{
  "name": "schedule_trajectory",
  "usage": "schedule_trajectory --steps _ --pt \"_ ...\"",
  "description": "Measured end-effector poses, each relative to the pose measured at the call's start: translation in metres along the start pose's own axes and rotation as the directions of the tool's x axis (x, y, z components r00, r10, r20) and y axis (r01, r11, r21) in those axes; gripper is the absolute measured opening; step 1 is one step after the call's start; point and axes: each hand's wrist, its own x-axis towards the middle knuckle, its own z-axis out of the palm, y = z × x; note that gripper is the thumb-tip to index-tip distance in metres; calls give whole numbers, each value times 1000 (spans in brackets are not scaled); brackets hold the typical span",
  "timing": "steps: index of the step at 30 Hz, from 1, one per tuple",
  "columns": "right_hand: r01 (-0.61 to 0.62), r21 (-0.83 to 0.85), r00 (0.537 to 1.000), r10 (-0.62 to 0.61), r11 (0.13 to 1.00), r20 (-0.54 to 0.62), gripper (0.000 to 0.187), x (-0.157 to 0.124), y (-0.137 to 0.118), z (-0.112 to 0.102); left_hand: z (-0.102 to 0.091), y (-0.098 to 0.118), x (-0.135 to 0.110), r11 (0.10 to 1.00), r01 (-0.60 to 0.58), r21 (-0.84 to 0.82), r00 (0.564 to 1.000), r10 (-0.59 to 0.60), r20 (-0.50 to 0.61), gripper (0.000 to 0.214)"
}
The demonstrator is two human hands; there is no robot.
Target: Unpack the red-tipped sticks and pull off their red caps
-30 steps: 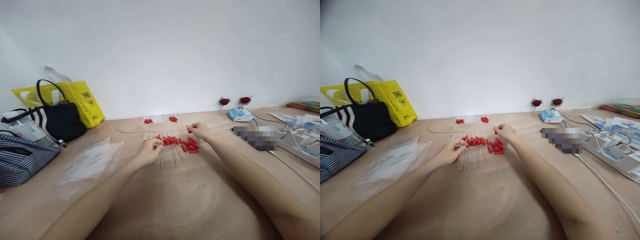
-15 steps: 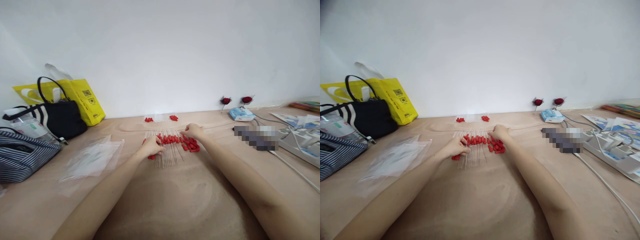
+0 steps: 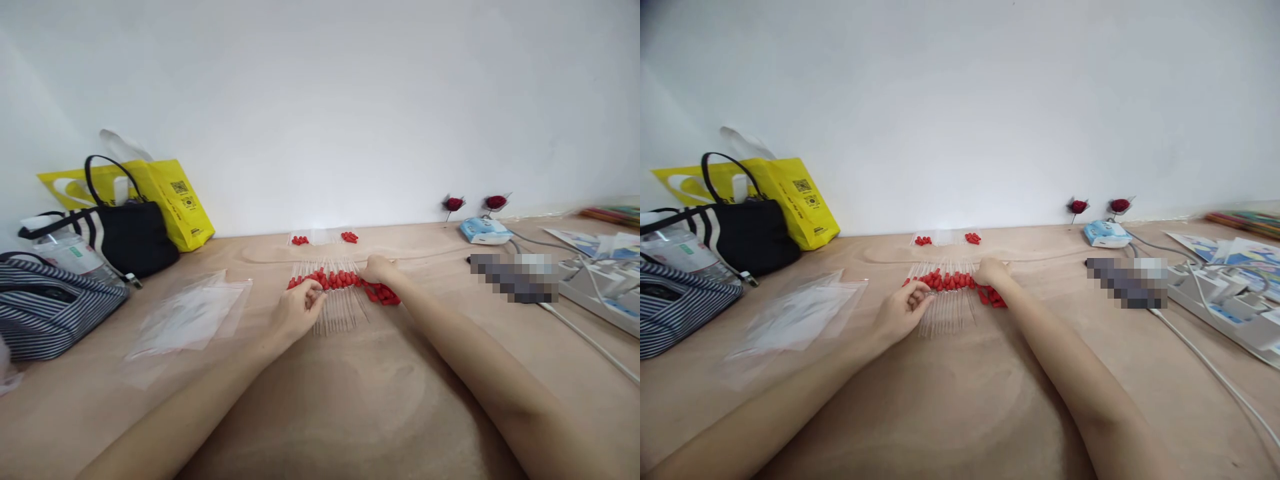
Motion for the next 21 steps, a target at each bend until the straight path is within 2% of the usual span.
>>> schedule_trajectory --steps 3,5,8,10,12,15,18,21 --pt "21 5 1000 -21 1000 0 21 -10 0 -12 0 -10 -17 978 -193 75 974 200 -109 9" --pt "74 8 997 -74 997 -17 24 -22 4 -21 0 -15 -22 956 -266 121 949 282 -142 7" --pt "199 7 979 -198 980 -53 19 -51 15 -26 3 -17 -23 946 -295 133 923 318 -216 26" --pt "305 8 950 -304 952 -72 16 -70 26 -21 5 -15 -22 938 -315 147 898 344 -275 41" --pt "516 -17 840 -510 856 -186 15 -86 36 -11 7 -11 -23 917 -348 197 865 395 -310 47" --pt "655 -113 684 -650 747 -332 15 -100 43 9 6 -2 -25 853 -412 321 816 502 -287 46" --pt "713 -155 591 -705 684 -392 16 -106 38 26 5 6 -27 761 -485 431 761 610 -220 36" --pt "760 -137 531 -729 635 -433 17 -109 26 37 6 9 -28 703 -539 464 733 663 -154 27"
